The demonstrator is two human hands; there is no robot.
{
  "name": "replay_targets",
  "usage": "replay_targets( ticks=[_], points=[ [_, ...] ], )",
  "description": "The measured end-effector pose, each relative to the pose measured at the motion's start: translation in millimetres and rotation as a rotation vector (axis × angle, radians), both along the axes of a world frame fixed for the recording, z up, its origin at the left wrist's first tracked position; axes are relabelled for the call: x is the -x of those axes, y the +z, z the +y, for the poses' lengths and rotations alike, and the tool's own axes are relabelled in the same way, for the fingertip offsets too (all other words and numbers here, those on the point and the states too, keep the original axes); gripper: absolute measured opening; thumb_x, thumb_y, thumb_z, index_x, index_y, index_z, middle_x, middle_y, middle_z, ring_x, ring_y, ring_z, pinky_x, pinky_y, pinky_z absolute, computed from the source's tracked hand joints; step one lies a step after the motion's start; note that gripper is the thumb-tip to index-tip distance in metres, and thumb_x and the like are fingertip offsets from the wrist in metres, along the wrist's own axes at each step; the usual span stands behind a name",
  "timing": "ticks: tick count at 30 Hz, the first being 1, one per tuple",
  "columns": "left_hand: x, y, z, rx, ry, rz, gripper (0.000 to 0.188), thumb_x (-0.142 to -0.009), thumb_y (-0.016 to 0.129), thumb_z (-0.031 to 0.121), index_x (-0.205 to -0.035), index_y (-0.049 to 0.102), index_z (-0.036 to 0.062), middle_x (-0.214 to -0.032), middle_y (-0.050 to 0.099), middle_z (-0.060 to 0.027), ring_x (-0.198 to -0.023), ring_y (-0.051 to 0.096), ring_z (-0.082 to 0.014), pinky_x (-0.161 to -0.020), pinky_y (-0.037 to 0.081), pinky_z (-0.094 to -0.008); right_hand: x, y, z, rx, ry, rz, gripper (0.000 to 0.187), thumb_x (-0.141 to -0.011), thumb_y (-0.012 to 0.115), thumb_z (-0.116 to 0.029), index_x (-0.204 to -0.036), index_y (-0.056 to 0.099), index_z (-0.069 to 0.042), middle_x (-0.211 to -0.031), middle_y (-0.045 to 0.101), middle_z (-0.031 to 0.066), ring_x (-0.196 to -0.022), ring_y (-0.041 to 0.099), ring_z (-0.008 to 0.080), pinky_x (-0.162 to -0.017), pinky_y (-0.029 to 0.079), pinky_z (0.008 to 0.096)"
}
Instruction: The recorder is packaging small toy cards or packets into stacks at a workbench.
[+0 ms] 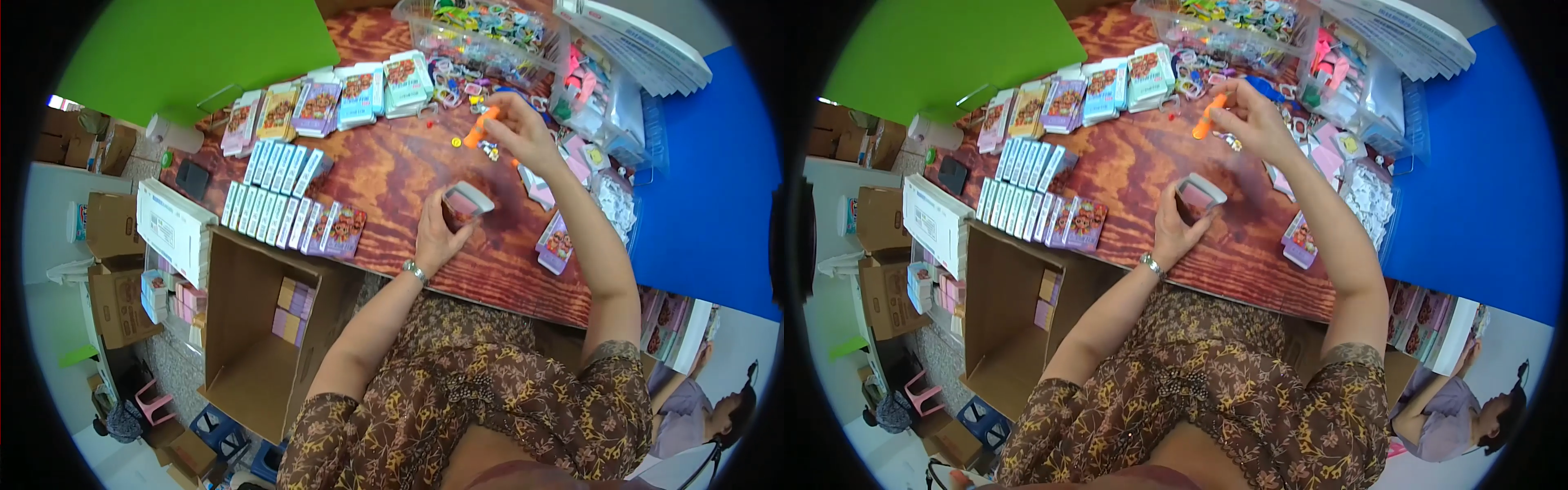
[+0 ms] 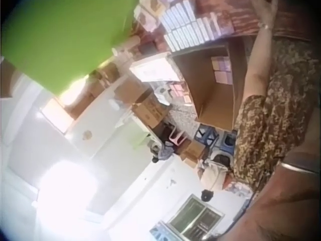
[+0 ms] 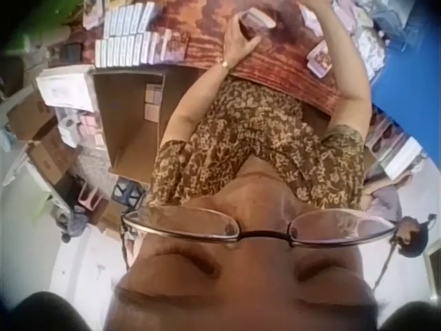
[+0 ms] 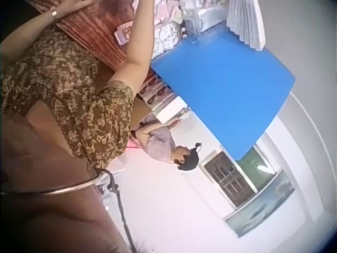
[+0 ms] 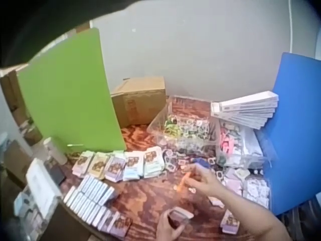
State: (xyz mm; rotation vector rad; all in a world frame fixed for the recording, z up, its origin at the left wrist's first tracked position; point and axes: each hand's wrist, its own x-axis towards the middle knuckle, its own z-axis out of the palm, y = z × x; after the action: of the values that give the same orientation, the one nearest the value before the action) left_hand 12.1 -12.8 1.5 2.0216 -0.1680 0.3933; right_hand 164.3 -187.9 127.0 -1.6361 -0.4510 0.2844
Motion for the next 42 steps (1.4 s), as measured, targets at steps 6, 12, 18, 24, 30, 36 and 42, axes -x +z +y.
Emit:
replay_targets(
  ticks=[6,12,18,24,30,36,42],
  points=[
    [0.0,1.3,0.6,0.040,-0.011,-0.019,0.082,-0.072,0.086,0.020,-0.137,0.040,0.0007,-0.123,0.054,-0.0222,-0.112,0.056,-0.0415,-0.094,0.048,-0.0473,96.1,25.5,1.1,0.369,0.006,-0.589,0.028,-0.086,0.073,-0.002,-0.112,0.061,-0.004,-0.098,0.068,0.0081,-0.090,0.068,0.0177,-0.075,0.056,0.0293],
    [2.9,0.6,0.5,-0.012,0.009,-0.107,0.080,-0.070,0.086,0.015,-0.136,0.042,0.0017,-0.116,0.059,-0.0199,-0.106,0.061,-0.0377,-0.089,0.051,-0.0435,105.0,2.3,7.8,0.511,-0.022,-0.913,0.030,-0.073,0.083,-0.008,-0.099,0.069,-0.007,-0.089,0.068,0.0037,-0.078,0.062,0.0210,-0.065,0.053,0.0320],
    [5.8,-2.4,1.0,-0.012,-0.002,-0.108,0.085,-0.068,0.086,0.012,-0.139,0.040,0.0013,-0.125,0.056,-0.0214,-0.114,0.057,-0.0392,-0.096,0.048,-0.0449,111.3,-1.6,-1.7,0.856,0.169,-1.038,0.024,-0.077,0.077,-0.017,-0.100,0.070,-0.013,-0.100,0.067,0.0006,-0.090,0.062,0.0234,-0.076,0.052,0.0360],
    [6.1,-5.9,3.9,-0.049,-0.016,-0.130,0.090,-0.070,0.086,0.014,-0.143,0.036,-0.0007,-0.131,0.050,-0.0257,-0.121,0.051,-0.0451,-0.102,0.045,-0.0492,115.5,9.9,6.4,0.896,0.226,-0.993,0.035,-0.077,0.078,-0.030,-0.108,0.070,-0.019,-0.132,0.057,0.0082,-0.128,0.049,0.0303,-0.111,0.036,0.0517],
    [5.7,-4.0,1.2,-0.023,-0.048,-0.114,0.093,-0.067,0.087,0.013,-0.143,0.035,-0.0014,-0.135,0.049,-0.0250,-0.126,0.049,-0.0445,-0.106,0.043,-0.0495,112.8,5.1,-2.7,0.932,0.211,-0.907,0.040,-0.074,0.080,-0.037,-0.109,0.071,-0.019,-0.155,0.037,0.0125,-0.147,0.029,0.0337,-0.117,0.025,0.0593],
    [2.8,-5.7,1.3,-0.084,-0.079,-0.179,0.091,-0.068,0.088,0.020,-0.141,0.039,-0.0005,-0.136,0.052,-0.0224,-0.124,0.053,-0.0410,-0.103,0.046,-0.0462,109.2,-4.9,4.9,1.137,0.357,-0.850,0.037,-0.078,0.077,-0.042,-0.103,0.072,-0.016,-0.151,0.043,0.0138,-0.143,0.034,0.0352,-0.114,0.024,0.0643],
    [7.1,-7.2,3.7,-0.032,-0.048,-0.059,0.090,-0.073,0.086,0.022,-0.143,0.034,-0.0019,-0.134,0.050,-0.0268,-0.123,0.052,-0.0444,-0.103,0.045,-0.0487,72.1,12.7,-10.9,0.477,0.200,-0.454,0.027,-0.090,0.070,-0.027,-0.109,0.072,-0.009,-0.119,0.067,0.0148,-0.111,0.064,0.0316,-0.095,0.051,0.0429]
  ],
)
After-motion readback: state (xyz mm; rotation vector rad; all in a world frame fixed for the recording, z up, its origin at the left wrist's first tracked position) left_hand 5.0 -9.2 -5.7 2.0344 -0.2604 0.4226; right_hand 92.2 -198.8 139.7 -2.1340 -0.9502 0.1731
